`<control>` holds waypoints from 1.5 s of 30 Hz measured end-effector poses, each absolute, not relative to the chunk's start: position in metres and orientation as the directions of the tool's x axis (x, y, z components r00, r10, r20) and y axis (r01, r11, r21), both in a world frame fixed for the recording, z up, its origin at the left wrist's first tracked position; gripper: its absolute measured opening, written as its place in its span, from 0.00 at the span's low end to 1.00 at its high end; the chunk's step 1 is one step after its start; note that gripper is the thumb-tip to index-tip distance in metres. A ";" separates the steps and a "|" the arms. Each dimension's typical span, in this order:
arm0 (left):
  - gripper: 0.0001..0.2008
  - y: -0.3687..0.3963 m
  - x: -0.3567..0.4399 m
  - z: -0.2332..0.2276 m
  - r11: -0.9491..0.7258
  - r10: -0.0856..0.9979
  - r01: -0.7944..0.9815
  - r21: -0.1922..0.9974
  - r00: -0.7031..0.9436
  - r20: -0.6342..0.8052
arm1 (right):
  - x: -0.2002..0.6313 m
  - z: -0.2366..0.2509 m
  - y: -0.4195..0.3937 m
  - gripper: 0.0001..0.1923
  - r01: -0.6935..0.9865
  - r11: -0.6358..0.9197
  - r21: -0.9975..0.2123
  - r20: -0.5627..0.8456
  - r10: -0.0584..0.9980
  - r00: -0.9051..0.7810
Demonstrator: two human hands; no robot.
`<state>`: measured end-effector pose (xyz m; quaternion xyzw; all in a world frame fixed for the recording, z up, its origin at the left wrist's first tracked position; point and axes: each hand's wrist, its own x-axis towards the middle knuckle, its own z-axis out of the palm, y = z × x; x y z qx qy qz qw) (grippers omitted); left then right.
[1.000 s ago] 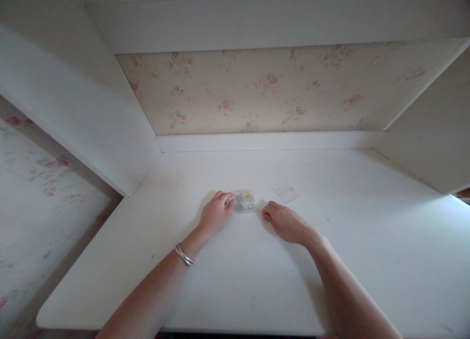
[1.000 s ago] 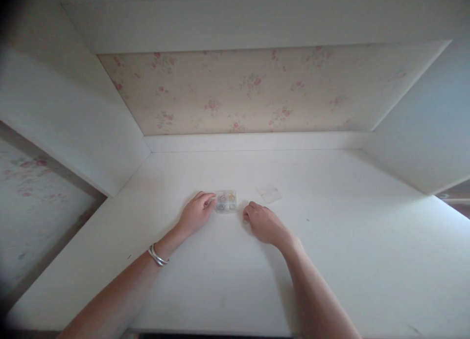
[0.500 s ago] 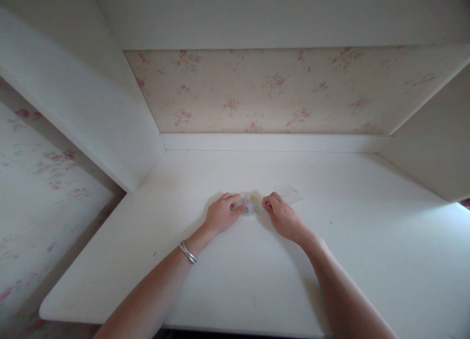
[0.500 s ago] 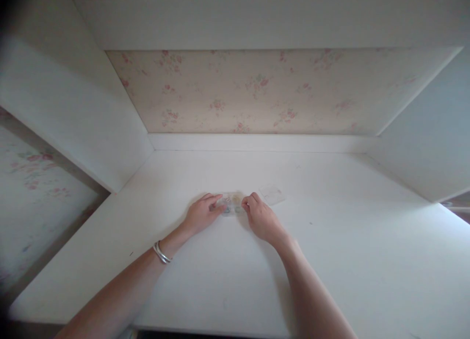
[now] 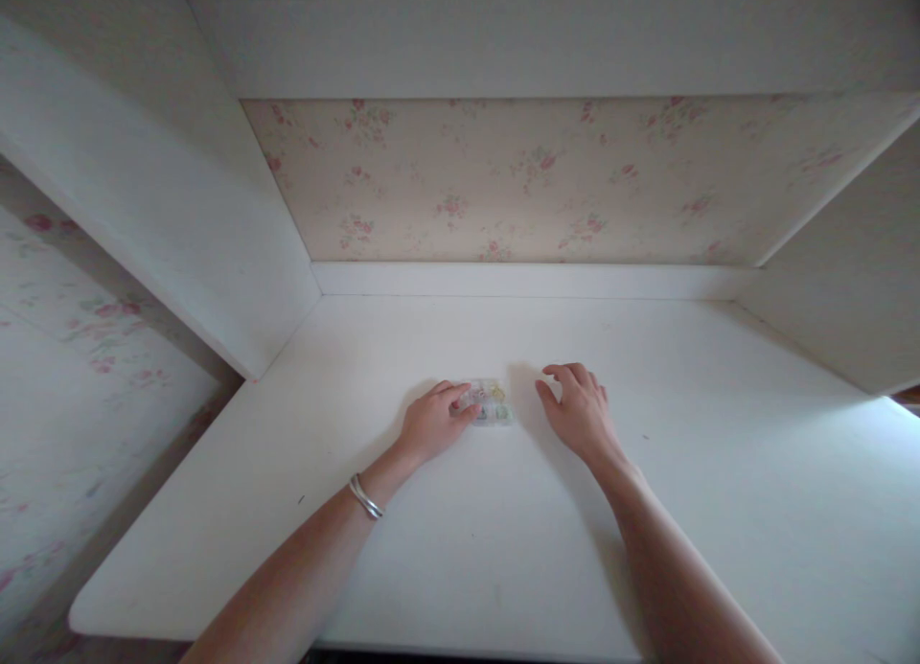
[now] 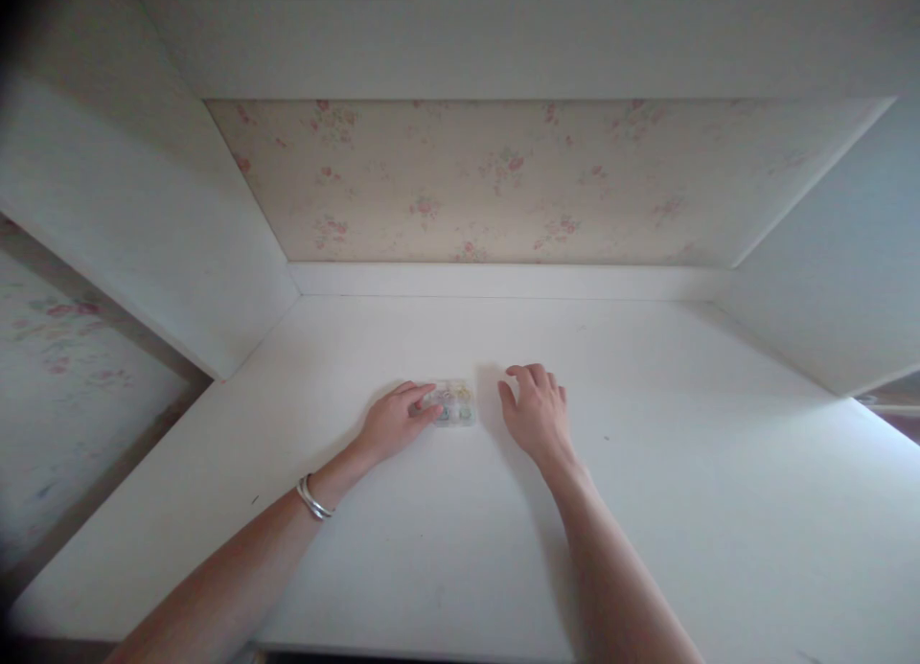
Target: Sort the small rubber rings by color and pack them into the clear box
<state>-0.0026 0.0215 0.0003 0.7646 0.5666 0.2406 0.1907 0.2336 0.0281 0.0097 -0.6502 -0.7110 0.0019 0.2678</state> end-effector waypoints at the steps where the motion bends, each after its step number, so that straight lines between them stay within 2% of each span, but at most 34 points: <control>1: 0.21 0.022 -0.003 0.000 -0.282 0.959 0.774 0.567 0.243 0.146 | 0.239 0.008 0.029 0.18 0.949 0.070 -0.307 0.376 0.925 0.053; 4: 0.20 0.022 -0.003 0.000 -0.282 0.959 0.772 0.570 0.245 0.143 | 0.255 0.001 0.033 0.27 0.968 -0.102 -0.228 0.325 0.930 0.175; 8: 0.19 0.022 -0.004 -0.002 -0.302 0.953 0.761 0.573 0.250 0.170 | 0.268 -0.006 0.039 0.33 0.952 -0.189 -0.239 0.192 0.952 0.237; 13: 0.17 0.023 -0.005 -0.005 -0.312 0.950 0.730 0.609 0.239 0.200 | 0.270 -0.006 0.044 0.33 0.940 -0.121 -0.319 0.198 0.961 0.191; 16: 0.16 0.025 -0.006 -0.006 -0.316 0.949 0.694 0.647 0.222 0.224 | 0.266 -0.002 0.043 0.30 0.880 -0.074 -0.469 0.248 0.946 0.211; 18: 0.15 0.025 -0.007 -0.006 -0.315 0.948 0.660 0.682 0.189 0.254 | 0.260 0.005 0.041 0.28 0.730 -0.067 -0.681 0.197 0.943 0.270; 19: 0.14 0.025 -0.006 -0.005 -0.315 0.947 0.640 0.701 0.166 0.274 | 0.255 0.010 0.039 0.27 0.592 -0.058 -0.804 0.139 0.949 0.282; 21: 0.14 0.022 -0.006 -0.003 -0.323 0.941 0.604 0.729 0.123 0.314 | 0.246 0.020 0.033 0.24 0.200 -0.044 -0.979 -0.001 0.978 0.210; 22: 0.14 0.020 -0.005 -0.002 -0.336 0.935 0.590 0.734 0.115 0.336 | 0.240 0.025 0.030 0.22 -0.010 -0.044 -0.999 -0.045 0.991 0.128; 23: 0.15 0.017 -0.003 0.000 -0.359 0.926 0.579 0.732 0.122 0.358 | 0.235 0.030 0.026 0.20 -0.185 -0.074 -0.980 -0.081 0.996 0.028; 25: 0.20 0.012 0.000 0.003 -0.420 0.901 0.567 0.708 0.165 0.402 | 0.225 0.038 0.019 0.17 -0.401 -0.177 -0.899 -0.121 0.980 -0.160; 29: 0.41 0.005 0.007 0.009 -0.500 0.862 0.590 0.633 0.273 0.427 | 0.211 0.044 0.009 0.16 -0.529 -0.370 -0.764 -0.168 0.905 -0.391; 31: 0.46 0.005 0.008 0.009 -0.505 0.861 0.606 0.614 0.308 0.404 | 0.207 0.043 0.006 0.17 -0.535 -0.426 -0.729 -0.180 0.874 -0.451; 40: 0.38 0.006 0.008 0.006 -0.507 0.857 0.581 0.636 0.263 0.443 | 0.198 0.040 0.001 0.20 -0.513 -0.484 -0.709 -0.178 0.827 -0.534; 45: 0.34 0.007 0.004 0.009 -0.534 0.837 0.565 0.629 0.249 0.488 | 0.200 0.035 0.006 0.18 -0.524 -0.369 -0.767 -0.144 0.896 -0.421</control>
